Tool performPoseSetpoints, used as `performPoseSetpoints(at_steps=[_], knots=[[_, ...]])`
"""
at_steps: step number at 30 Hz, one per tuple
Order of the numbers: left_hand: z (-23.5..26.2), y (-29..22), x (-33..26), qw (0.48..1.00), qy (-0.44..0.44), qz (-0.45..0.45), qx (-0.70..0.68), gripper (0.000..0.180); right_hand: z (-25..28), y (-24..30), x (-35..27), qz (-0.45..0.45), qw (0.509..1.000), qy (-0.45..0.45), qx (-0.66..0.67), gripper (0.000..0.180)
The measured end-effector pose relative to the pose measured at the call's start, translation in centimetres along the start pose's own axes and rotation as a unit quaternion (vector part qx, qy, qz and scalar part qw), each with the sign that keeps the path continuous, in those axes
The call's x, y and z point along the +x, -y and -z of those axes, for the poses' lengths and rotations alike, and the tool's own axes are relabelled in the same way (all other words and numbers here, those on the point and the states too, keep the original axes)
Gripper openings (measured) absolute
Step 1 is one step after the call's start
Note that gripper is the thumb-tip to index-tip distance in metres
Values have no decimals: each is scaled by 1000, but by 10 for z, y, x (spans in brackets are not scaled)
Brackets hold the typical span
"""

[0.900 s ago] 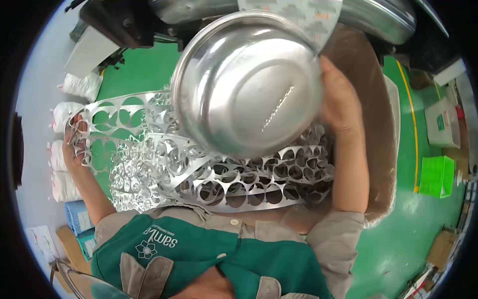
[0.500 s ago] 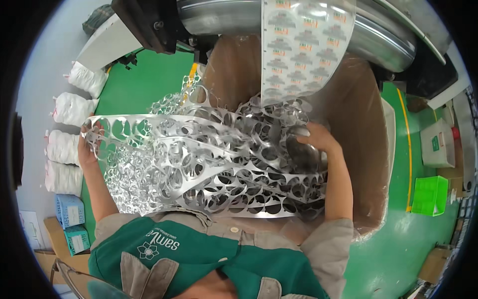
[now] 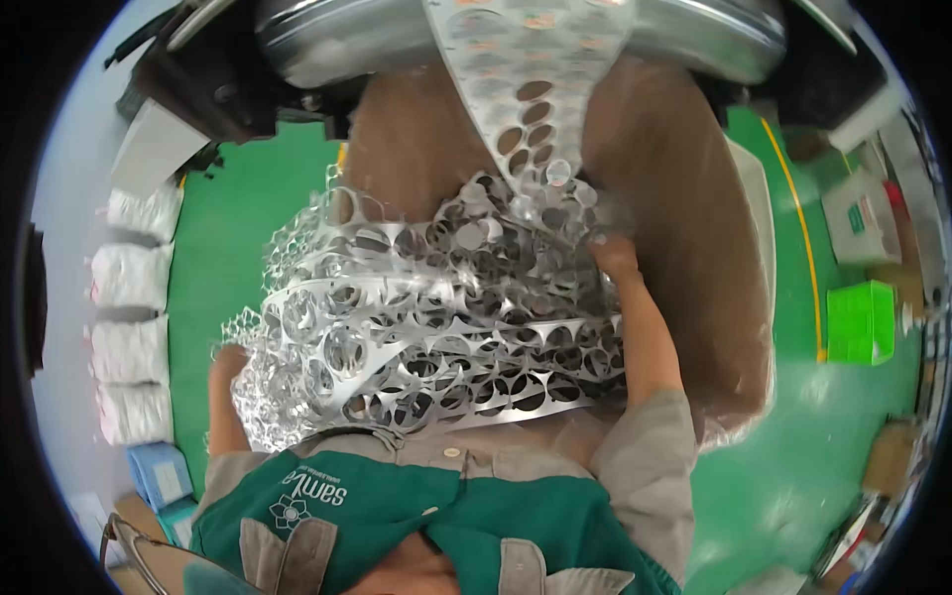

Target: The person repeatedly removes small circular metal parts from a continuous plastic web and places them into a cardboard box. The person uses both hands to tear the plastic web and separate the metal pieces, continuing this process throughout the clip.

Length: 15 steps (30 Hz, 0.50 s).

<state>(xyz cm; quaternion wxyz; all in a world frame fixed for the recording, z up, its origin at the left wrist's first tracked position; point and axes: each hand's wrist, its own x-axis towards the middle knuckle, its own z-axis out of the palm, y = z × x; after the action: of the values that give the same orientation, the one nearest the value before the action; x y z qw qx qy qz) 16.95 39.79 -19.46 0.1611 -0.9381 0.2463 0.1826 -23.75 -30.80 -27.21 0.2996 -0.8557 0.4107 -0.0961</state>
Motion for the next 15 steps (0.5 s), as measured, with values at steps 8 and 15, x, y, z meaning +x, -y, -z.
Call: performPoseSetpoints(at_steps=[8, 15], knots=[[305, -309, -87, 724, -179, -461, -481, 58, 87, 59, 0, 56, 985, 5, -165, 52], [271, -423, -62, 895, 86, -417, 134, 66, 180, 163, -36, 173, 975, -38, 133, 39]])
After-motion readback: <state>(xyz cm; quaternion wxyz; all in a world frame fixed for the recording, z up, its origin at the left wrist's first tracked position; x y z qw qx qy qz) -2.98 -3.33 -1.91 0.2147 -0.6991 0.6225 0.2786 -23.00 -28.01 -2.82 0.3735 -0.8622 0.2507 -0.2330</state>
